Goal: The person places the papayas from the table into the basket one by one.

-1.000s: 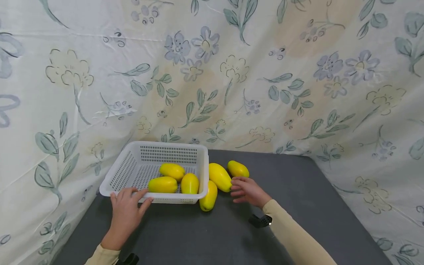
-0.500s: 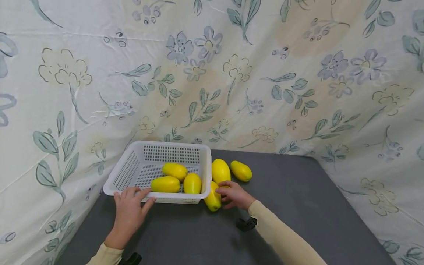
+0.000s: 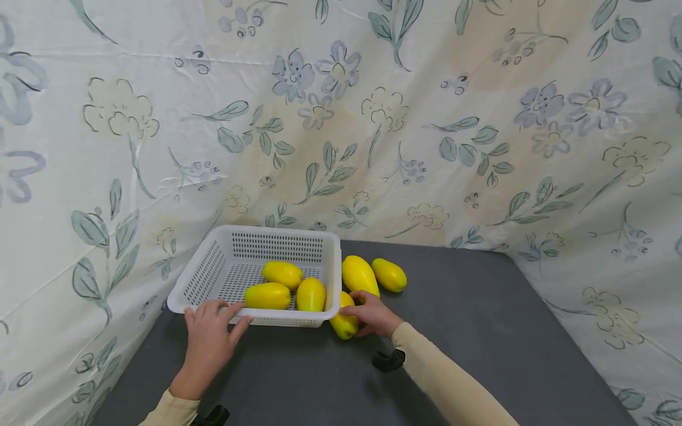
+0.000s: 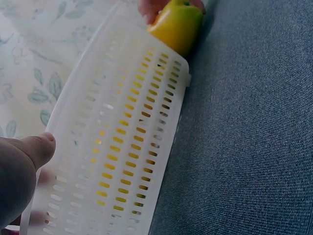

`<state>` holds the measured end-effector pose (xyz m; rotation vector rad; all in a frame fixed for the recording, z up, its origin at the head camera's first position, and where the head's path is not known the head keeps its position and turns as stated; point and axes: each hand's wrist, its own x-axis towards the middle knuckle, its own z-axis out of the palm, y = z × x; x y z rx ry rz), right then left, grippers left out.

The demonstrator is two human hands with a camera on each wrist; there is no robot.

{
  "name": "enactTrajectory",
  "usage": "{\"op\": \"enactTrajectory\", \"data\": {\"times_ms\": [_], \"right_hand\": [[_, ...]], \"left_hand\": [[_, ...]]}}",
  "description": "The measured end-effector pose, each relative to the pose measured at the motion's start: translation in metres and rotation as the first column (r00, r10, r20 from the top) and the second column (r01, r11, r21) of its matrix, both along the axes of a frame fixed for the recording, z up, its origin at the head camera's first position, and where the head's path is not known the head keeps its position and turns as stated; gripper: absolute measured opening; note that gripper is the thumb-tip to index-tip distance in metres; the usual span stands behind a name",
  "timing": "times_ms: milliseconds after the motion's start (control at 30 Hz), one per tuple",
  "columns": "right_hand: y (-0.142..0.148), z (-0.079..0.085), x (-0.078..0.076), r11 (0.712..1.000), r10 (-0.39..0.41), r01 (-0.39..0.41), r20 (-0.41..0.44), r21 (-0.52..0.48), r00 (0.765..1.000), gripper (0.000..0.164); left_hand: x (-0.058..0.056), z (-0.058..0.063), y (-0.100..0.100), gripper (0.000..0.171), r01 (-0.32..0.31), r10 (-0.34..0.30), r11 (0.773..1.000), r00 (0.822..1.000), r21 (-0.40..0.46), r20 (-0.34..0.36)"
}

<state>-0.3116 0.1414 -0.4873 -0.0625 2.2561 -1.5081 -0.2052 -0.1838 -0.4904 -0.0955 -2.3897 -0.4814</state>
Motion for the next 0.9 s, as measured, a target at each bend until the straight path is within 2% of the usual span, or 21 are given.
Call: {"op": "enactTrajectory", "data": {"times_ms": [267, 433, 533, 733, 900], "right_hand": [[-0.005, 0.0, 0.001, 0.999, 0.026, -0.025, -0.055, 0.024, 0.998, 0.083], [-0.007, -0.001, 0.002, 0.998, 0.046, -0.043, -0.084, 0.035, 0.995, 0.085], [-0.007, -0.002, 0.003, 0.998, 0.04, -0.037, -0.085, 0.041, 0.996, 0.086], [-0.004, 0.001, 0.005, 0.999, 0.044, -0.042, -0.071, 0.033, 0.996, 0.086], [0.008, 0.015, 0.005, 1.0, 0.024, -0.024, -0.042, -0.009, 0.999, 0.085]], "left_hand": [[0.001, 0.003, 0.0, 0.036, 0.017, -0.018, 1.0, 0.999, -0.006, -0.027], [0.002, 0.003, 0.001, 0.037, 0.007, -0.007, 1.0, 1.0, -0.005, -0.01], [0.002, 0.003, 0.002, 0.037, 0.005, -0.005, 1.0, 1.0, -0.005, 0.0], [0.002, 0.001, 0.001, 0.038, 0.003, -0.003, 1.0, 1.0, -0.017, -0.024], [0.001, 0.002, -0.001, 0.039, 0.007, -0.008, 1.0, 0.999, -0.017, -0.035]]}}
